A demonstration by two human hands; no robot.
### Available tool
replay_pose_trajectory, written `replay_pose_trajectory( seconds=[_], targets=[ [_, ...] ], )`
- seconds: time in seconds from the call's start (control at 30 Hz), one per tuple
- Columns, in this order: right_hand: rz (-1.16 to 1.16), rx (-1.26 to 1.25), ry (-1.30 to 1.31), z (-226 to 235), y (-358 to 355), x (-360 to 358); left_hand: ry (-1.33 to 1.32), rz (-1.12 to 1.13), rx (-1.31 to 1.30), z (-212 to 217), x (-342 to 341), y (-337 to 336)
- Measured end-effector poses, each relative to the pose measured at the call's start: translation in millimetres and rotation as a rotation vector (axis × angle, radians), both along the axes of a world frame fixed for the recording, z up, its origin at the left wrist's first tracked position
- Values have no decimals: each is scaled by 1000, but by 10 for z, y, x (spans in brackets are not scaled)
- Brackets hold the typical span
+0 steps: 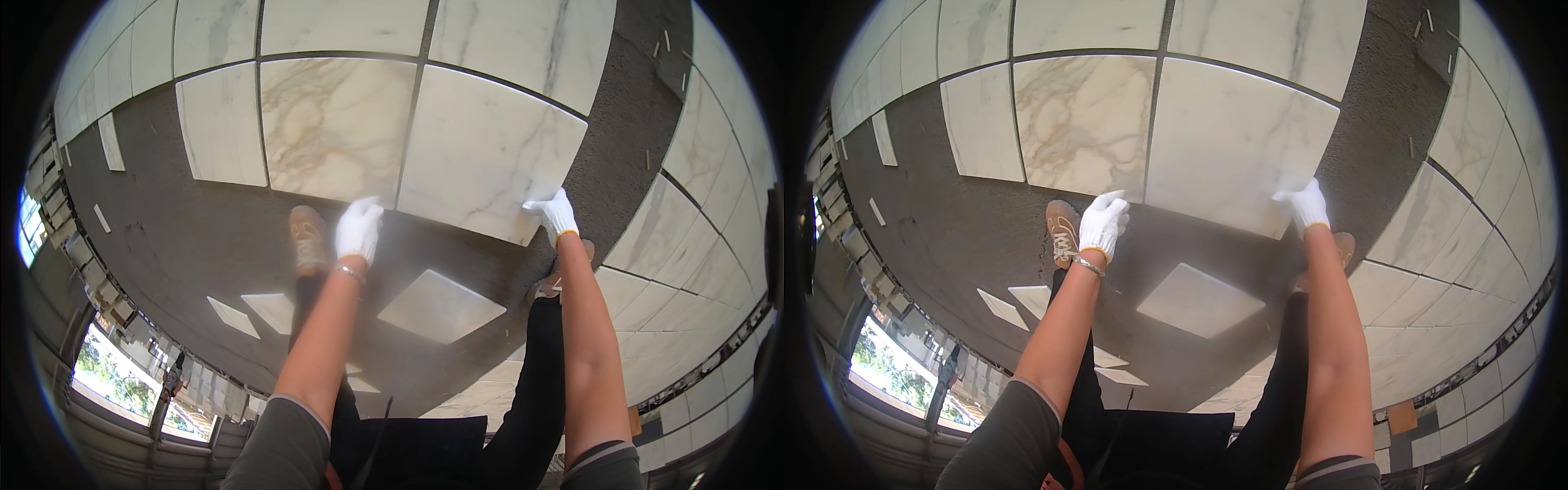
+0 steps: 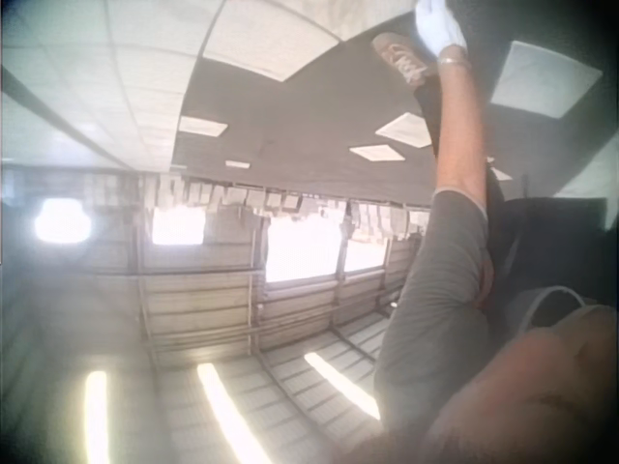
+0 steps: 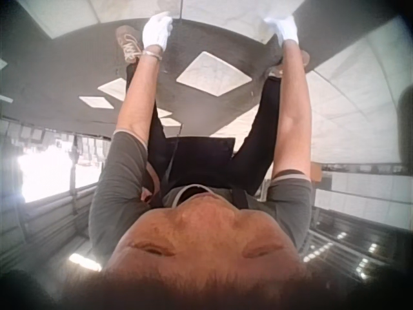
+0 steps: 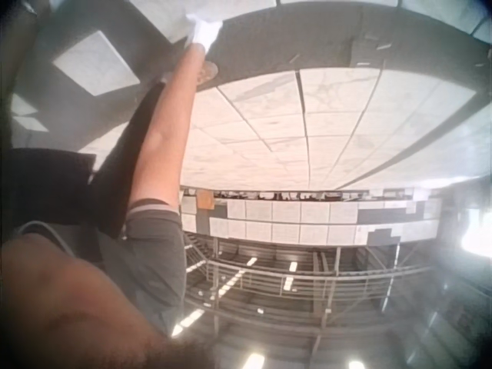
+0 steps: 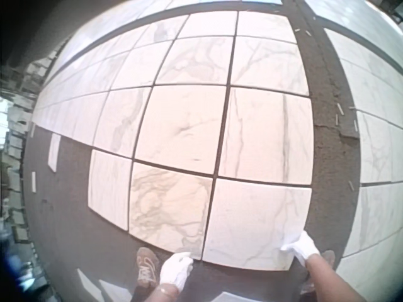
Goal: The person repeatedly picks up white square tiles from a stack and places them on the floor in a grid pattern. They walk back and forth between the stack and the placement area, aligning each tile with existing ones.
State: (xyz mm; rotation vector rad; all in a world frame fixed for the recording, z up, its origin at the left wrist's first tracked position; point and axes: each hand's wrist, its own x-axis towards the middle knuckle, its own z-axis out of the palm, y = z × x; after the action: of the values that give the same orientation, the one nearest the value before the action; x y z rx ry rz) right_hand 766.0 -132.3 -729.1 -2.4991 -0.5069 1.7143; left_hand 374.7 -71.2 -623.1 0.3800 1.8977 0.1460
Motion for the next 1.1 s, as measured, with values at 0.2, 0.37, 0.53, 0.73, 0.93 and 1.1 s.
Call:
replay_pose_trajectory(
  seconds=[0.2,0.37,0.53,0.73,0.93,1.1],
  targets=[
    [205,-34,-64,29,54,61,41,-316,127,-78,205,-255],
    [111,2,11,68,37,99,213,-556,11,-155,377,-167],
    [181,-49,-60,101,103,65,209,-593,-10,-169,446,-195],
    [524,-171,-161,335,349,28,204,-548,-22,-243,501,-191],
    [916,-408,-140,586,613,-31,225,-526,-38,-232,544,-181],
    [850,-342,-237,665,442,-65,236,-477,-8,-275,548,-183]
  ],
)
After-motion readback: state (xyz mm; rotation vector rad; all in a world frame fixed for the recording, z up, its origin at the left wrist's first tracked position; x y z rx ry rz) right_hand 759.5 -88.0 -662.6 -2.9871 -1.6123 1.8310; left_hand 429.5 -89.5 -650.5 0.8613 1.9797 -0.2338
